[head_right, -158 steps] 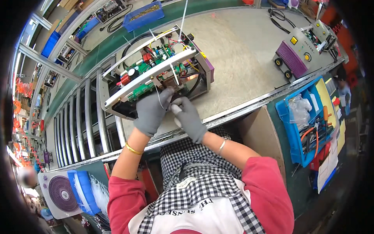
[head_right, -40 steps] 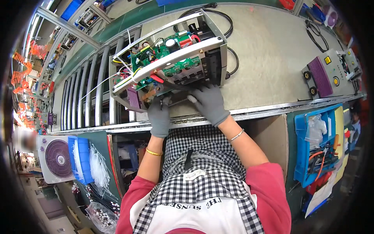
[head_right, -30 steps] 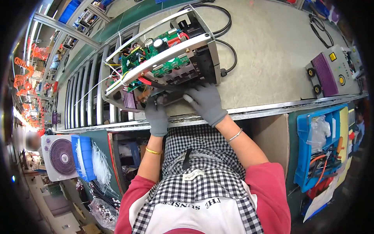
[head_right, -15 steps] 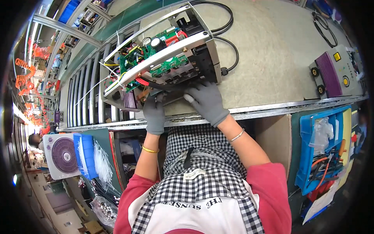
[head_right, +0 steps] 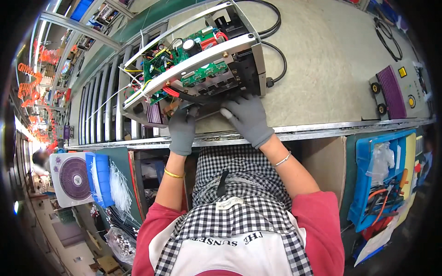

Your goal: The recorder is assembling internal components of an electronic device on a conveyor belt, including routing wires, applying zip ties, and trimming excess with pliers.

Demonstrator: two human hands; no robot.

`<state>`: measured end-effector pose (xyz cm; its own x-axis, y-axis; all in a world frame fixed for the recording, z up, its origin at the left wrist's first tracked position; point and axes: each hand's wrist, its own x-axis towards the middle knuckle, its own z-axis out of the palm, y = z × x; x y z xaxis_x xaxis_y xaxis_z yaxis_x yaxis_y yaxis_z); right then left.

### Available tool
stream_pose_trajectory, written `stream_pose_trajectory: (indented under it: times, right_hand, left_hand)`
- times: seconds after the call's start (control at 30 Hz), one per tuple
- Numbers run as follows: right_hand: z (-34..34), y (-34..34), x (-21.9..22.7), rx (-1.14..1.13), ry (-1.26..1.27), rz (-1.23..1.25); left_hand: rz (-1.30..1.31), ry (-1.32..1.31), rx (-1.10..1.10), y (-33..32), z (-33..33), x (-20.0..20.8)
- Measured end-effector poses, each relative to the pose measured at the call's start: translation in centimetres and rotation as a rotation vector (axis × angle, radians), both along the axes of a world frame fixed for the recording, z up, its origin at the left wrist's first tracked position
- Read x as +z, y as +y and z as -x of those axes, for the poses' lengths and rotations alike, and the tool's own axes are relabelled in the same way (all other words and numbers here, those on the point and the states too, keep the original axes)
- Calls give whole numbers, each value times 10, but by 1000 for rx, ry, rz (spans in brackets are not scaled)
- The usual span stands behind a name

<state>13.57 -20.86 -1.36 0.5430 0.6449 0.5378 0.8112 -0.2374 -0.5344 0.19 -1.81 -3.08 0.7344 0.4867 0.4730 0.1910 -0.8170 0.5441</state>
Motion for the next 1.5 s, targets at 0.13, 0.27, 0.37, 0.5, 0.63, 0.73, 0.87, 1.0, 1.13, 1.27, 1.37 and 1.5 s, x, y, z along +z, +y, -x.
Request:
stream_pose_trajectory:
  times: [0.13,0.27,0.37,0.5,0.63,0.73,0.87,1.0,1.13,1.27,1.37,1.5]
  right_hand:
    - [0,0,-1,4,-7,-4]
    - [0,1,-2,18,-9,3]
    - [0,1,-2,18,-1,5]
    - [2,2,-2,14,10,7]
    - [2,3,-2,5,5,13]
    - [3,4,5,6,7,-32]
    - [13,3,25,-76,94,-157]
    - [18,8,45,-46,183,-184]
    - [18,20,50,65,66,-89]
    - [20,29,44,39,-59,-65]
    - [20,33,38,56,2,-96]
    - [21,39,35,58,32,-129]
  left_hand:
    - [-229,158,51,0,2,1]
    - [-211,118,107,-4,1,5]
    - [-172,103,120,-7,-1,11]
    - [-155,97,146,-8,-5,14]
    - [-64,77,115,-10,-4,9]
    - [-136,63,140,-12,-4,7]
    - [-22,29,103,-15,-2,18]
    - [123,120,48,-27,15,48]
    - [209,44,-33,-37,17,80]
    - [339,-42,-119,-38,0,92]
    - [302,-57,-123,-34,-6,92]
    - [346,28,-79,-26,-10,89]
